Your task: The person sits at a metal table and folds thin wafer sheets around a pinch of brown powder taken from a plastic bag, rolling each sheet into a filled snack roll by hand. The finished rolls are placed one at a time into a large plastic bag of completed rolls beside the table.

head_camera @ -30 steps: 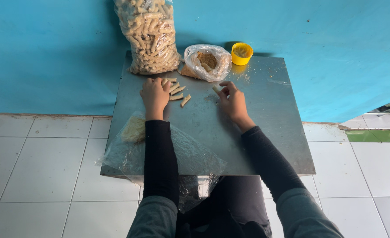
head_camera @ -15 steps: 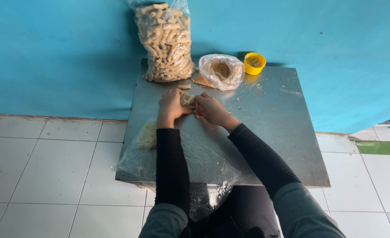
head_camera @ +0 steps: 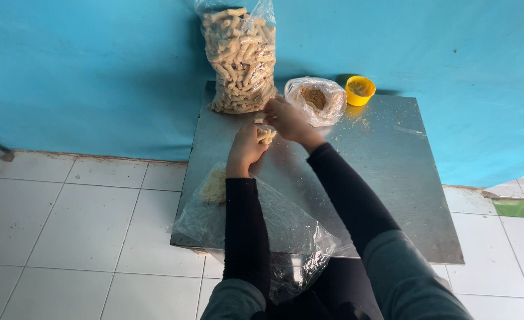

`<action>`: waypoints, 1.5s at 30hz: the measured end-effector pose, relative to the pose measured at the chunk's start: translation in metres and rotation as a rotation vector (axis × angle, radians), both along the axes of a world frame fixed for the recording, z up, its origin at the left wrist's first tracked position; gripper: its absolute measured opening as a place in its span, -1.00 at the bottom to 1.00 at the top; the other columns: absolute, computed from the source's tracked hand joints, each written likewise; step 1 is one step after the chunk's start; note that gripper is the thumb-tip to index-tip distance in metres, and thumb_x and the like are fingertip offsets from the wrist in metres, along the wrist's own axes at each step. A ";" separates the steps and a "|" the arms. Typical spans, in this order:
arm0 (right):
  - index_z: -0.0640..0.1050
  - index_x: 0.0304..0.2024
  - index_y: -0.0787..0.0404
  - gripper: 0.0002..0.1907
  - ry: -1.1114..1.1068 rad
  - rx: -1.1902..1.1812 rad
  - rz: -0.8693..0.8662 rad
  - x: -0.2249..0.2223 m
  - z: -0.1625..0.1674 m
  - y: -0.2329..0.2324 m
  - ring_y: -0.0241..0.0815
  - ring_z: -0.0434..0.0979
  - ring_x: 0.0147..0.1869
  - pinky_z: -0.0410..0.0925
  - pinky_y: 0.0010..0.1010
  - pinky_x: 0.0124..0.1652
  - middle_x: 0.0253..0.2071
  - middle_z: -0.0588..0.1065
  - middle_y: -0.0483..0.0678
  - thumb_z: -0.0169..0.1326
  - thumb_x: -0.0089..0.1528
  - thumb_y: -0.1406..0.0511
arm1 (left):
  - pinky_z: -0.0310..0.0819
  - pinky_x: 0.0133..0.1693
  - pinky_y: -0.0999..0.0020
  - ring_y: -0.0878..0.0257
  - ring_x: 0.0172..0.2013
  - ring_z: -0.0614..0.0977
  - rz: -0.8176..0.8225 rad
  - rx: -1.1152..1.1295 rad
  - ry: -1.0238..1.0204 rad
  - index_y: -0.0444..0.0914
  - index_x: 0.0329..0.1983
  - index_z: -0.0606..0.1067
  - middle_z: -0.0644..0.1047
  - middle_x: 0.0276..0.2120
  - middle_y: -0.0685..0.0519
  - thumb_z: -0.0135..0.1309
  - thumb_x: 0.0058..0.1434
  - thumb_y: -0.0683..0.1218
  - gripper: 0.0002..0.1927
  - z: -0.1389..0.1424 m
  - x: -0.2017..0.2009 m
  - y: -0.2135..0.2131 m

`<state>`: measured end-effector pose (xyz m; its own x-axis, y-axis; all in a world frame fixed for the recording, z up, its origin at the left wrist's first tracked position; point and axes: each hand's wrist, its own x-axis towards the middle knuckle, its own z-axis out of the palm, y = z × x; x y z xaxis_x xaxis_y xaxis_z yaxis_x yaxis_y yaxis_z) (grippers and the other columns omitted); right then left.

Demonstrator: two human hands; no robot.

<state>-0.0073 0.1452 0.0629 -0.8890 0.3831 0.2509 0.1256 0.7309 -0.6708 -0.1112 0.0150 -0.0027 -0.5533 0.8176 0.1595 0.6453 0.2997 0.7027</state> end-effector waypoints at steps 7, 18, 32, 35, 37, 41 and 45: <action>0.59 -0.19 0.19 -0.81 -0.007 0.391 -0.041 -0.027 -0.007 -0.008 0.13 0.57 -0.01 0.41 -0.15 -0.06 -0.14 0.58 0.02 0.15 0.12 0.42 | 0.51 -0.05 0.04 -0.16 -0.08 0.63 0.054 0.062 -0.023 -0.32 -0.08 0.49 0.61 -0.15 -0.20 0.40 -0.02 -0.14 -0.54 0.003 -0.005 -0.008; 0.40 0.19 0.16 -0.44 -0.032 0.281 0.289 0.012 -0.027 -0.007 0.15 0.34 0.27 0.24 -0.08 0.21 0.14 0.36 0.07 0.29 0.17 0.28 | 0.49 -0.10 0.03 -0.19 -0.11 0.62 0.074 0.177 0.043 -0.38 -0.11 0.46 0.60 -0.17 -0.24 0.56 -0.27 -0.15 -0.33 -0.009 -0.011 -0.011; 0.45 0.07 0.15 -0.62 -0.128 0.518 0.068 0.027 -0.052 -0.024 0.10 0.50 0.09 0.40 -0.15 0.02 -0.01 0.45 0.00 0.19 0.21 0.35 | 0.55 -0.18 0.13 -0.04 -0.20 0.69 0.092 0.059 -0.115 -0.35 -0.14 0.54 0.65 -0.22 -0.16 0.49 -0.12 -0.09 -0.50 -0.003 -0.021 -0.024; 0.49 0.03 0.15 -0.64 -0.137 0.448 0.027 0.026 -0.048 -0.025 0.07 0.52 0.02 0.42 -0.17 -0.05 -0.04 0.46 0.04 0.20 0.19 0.33 | 0.55 -0.21 0.16 0.00 -0.25 0.70 0.127 0.174 -0.169 -0.34 -0.16 0.55 0.65 -0.24 -0.16 0.45 -0.02 -0.06 -0.56 0.004 -0.015 -0.024; 0.50 0.01 0.17 -0.71 -0.139 0.232 0.025 0.023 -0.033 -0.021 -0.04 0.55 -0.06 0.44 -0.24 -0.10 -0.10 0.50 0.00 0.17 0.24 0.30 | 0.55 -0.23 0.18 0.05 -0.30 0.70 0.196 0.323 -0.208 -0.35 -0.17 0.54 0.64 -0.28 -0.14 0.42 0.05 -0.04 -0.60 0.011 -0.013 -0.024; 0.49 0.05 0.13 -0.77 -0.151 -0.359 -0.018 0.020 0.022 -0.003 -0.32 0.43 -0.36 0.38 -0.41 -0.32 -0.32 0.53 -0.18 0.03 0.35 0.28 | 0.54 -0.27 0.26 0.18 -0.36 0.64 0.374 0.692 -0.322 -0.35 -0.16 0.52 0.63 -0.34 -0.05 0.35 0.14 -0.03 -0.64 0.024 -0.012 -0.023; 0.47 0.00 0.16 -0.86 0.229 -0.414 0.132 -0.003 0.104 0.032 -0.44 0.42 -0.28 0.40 -0.52 -0.24 -0.31 0.43 -0.23 0.04 0.43 0.28 | 0.51 -0.29 0.31 0.25 -0.41 0.57 0.487 0.798 -0.349 -0.34 -0.18 0.51 0.60 -0.40 0.01 0.34 0.21 0.00 -0.65 0.027 -0.010 -0.018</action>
<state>-0.0104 0.1776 0.1667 -0.8765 0.3798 0.2959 -0.1346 0.3966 -0.9081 -0.1208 -0.0029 0.0244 -0.9204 0.2133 0.3278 0.2964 -0.1662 0.9405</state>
